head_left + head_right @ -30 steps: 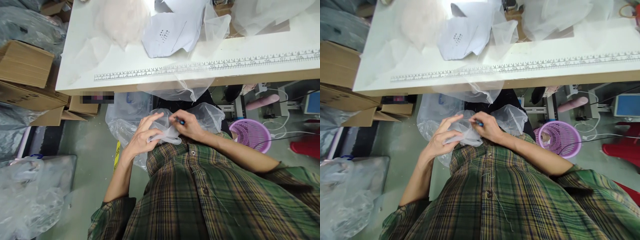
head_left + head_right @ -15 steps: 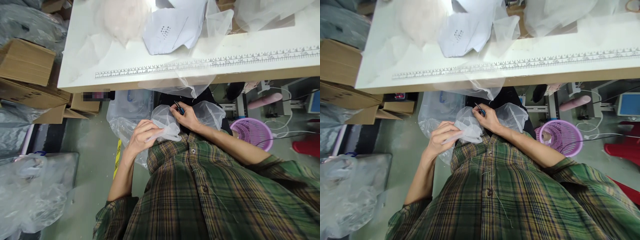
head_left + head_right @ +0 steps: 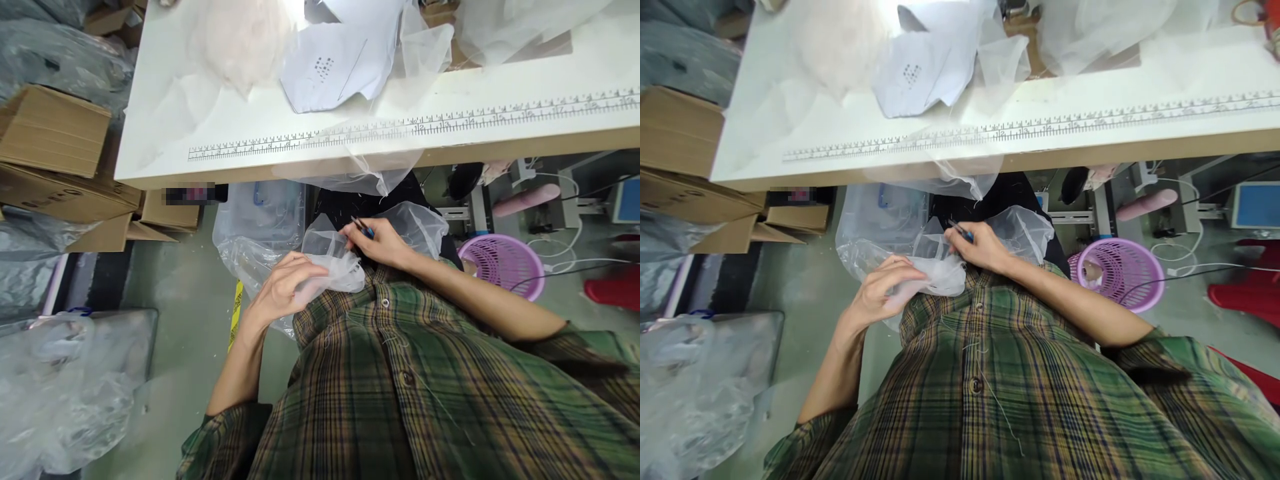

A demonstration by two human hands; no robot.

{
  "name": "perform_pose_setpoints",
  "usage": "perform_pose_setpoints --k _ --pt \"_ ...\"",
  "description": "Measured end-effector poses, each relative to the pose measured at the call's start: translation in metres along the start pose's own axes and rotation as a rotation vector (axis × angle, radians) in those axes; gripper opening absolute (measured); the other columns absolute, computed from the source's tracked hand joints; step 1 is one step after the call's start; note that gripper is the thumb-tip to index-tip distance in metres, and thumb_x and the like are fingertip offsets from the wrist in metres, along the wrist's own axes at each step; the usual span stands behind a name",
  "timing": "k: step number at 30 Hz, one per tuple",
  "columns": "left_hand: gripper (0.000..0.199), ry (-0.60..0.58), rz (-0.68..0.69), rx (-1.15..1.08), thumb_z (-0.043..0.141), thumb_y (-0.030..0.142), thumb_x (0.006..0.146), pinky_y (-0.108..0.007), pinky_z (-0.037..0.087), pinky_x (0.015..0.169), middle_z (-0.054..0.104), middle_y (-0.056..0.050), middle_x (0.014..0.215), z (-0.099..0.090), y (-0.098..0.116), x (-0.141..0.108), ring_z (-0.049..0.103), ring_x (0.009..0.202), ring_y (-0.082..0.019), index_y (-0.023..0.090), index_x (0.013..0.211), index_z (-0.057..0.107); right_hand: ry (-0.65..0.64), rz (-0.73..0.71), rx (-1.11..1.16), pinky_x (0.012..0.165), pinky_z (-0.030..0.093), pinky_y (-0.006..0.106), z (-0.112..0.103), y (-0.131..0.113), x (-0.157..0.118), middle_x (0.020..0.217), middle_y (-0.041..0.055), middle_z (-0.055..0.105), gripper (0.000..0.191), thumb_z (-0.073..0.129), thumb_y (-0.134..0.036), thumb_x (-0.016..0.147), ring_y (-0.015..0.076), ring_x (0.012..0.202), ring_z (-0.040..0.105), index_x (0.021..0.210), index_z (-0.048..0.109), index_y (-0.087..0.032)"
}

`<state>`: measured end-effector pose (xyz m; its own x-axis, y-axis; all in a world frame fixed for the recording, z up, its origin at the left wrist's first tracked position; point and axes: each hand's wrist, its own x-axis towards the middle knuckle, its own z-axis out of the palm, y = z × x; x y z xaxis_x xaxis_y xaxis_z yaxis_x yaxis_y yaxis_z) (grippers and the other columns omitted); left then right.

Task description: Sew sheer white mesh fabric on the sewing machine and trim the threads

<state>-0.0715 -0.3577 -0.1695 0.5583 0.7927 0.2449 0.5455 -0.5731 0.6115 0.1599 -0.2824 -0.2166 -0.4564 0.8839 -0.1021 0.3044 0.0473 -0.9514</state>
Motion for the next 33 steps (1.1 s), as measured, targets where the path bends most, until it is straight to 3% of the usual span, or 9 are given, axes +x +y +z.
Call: perform_pose_setpoints --k 4,7,10,15,18,23,26,30,33 --pt "0.052 0.005 -0.089 -0.052 0.061 0.018 0.091 -0.038 0.055 0.087 0.078 -0.003 0.089 0.002 0.002 -0.001 0.072 0.086 -0.019 0.021 0.141 0.046 0.143 0.166 -0.277 0.067 0.046 0.029 0.012 0.012 0.035 0.072 0.0032 0.070 0.026 0.061 -0.039 0.089 0.0178 0.068 0.062 0.079 0.074 -0.018" --pt "0.031 -0.038 0.010 -0.098 0.059 0.013 0.091 -0.039 0.054 0.088 0.078 -0.003 0.092 0.004 -0.002 0.001 0.072 0.082 -0.017 0.023 0.120 0.063 0.094 0.102 -0.287 0.075 0.047 0.029 0.024 0.019 0.046 0.091 0.0043 0.072 0.016 0.072 -0.032 0.079 0.0202 0.083 0.064 0.091 0.077 -0.022" --pt "0.017 -0.033 0.055 -0.148 0.060 0.011 0.090 -0.039 0.054 0.087 0.077 -0.003 0.087 0.003 -0.007 0.002 0.071 0.078 -0.017 0.022 0.099 0.069 0.063 0.049 -0.174 0.074 0.047 0.028 0.028 0.025 0.047 0.089 0.0038 0.071 0.013 0.067 -0.028 0.081 0.0185 0.081 0.062 0.085 0.075 -0.020" --pt "0.008 0.001 -0.120 -0.135 0.063 0.025 0.090 -0.033 0.055 0.073 0.072 -0.002 0.078 -0.002 -0.028 0.020 0.067 0.072 -0.016 0.020 0.085 0.067 0.102 0.048 -0.159 0.069 0.046 0.027 0.022 0.020 0.048 0.080 0.0026 0.068 0.022 0.053 -0.032 0.091 0.0164 0.070 0.059 0.093 0.068 -0.017" --pt "0.016 0.006 -0.198 -0.077 0.062 0.034 0.090 -0.035 0.056 0.080 0.072 -0.007 0.098 0.001 -0.055 0.046 0.069 0.088 -0.020 0.019 0.088 0.068 0.154 0.049 -0.330 0.078 0.047 0.030 0.013 0.012 0.036 0.094 0.0083 0.070 0.023 0.051 -0.031 0.094 0.0213 0.085 0.063 0.100 0.068 -0.017" --pt "0.034 -0.091 -0.176 -0.003 0.066 0.041 0.085 -0.048 0.048 0.105 0.060 -0.014 0.132 0.023 -0.095 0.079 0.059 0.124 -0.030 0.019 0.110 0.067 0.144 -0.018 -0.514 0.086 0.048 0.034 -0.028 0.005 -0.017 0.102 0.0108 0.069 0.023 0.052 -0.024 0.092 0.0240 0.094 0.064 0.103 0.072 -0.020" --pt "0.064 -0.051 -0.225 -0.002 0.069 0.045 0.082 -0.050 0.045 0.109 0.056 -0.017 0.138 0.035 -0.107 0.082 0.055 0.129 -0.032 0.017 0.137 0.052 0.293 -0.064 -0.508 0.087 0.048 0.034 -0.069 0.010 -0.042 0.097 0.0096 0.071 0.022 0.053 -0.023 0.089 0.0236 0.094 0.065 0.098 0.073 -0.019" --pt "0.070 0.075 -0.305 -0.042 0.071 0.052 0.081 -0.050 0.047 0.107 0.057 -0.017 0.137 0.034 -0.108 0.082 0.057 0.127 -0.033 0.017 0.138 0.050 0.582 0.203 -0.551 0.079 0.049 0.035 -0.116 0.037 -0.050 0.087 0.0104 0.071 0.030 0.052 -0.035 0.092 0.0250 0.085 0.065 0.090 0.075 -0.015" --pt "0.054 0.149 -0.290 -0.058 0.069 0.054 0.083 -0.049 0.048 0.105 0.062 -0.013 0.130 0.020 -0.100 0.083 0.060 0.123 -0.030 0.019 0.123 0.063 0.545 0.365 -0.526 0.074 0.049 0.035 -0.124 0.062 -0.047 0.082 0.0093 0.071 0.038 0.059 -0.049 0.089 0.0255 0.079 0.066 0.089 0.076 -0.016"
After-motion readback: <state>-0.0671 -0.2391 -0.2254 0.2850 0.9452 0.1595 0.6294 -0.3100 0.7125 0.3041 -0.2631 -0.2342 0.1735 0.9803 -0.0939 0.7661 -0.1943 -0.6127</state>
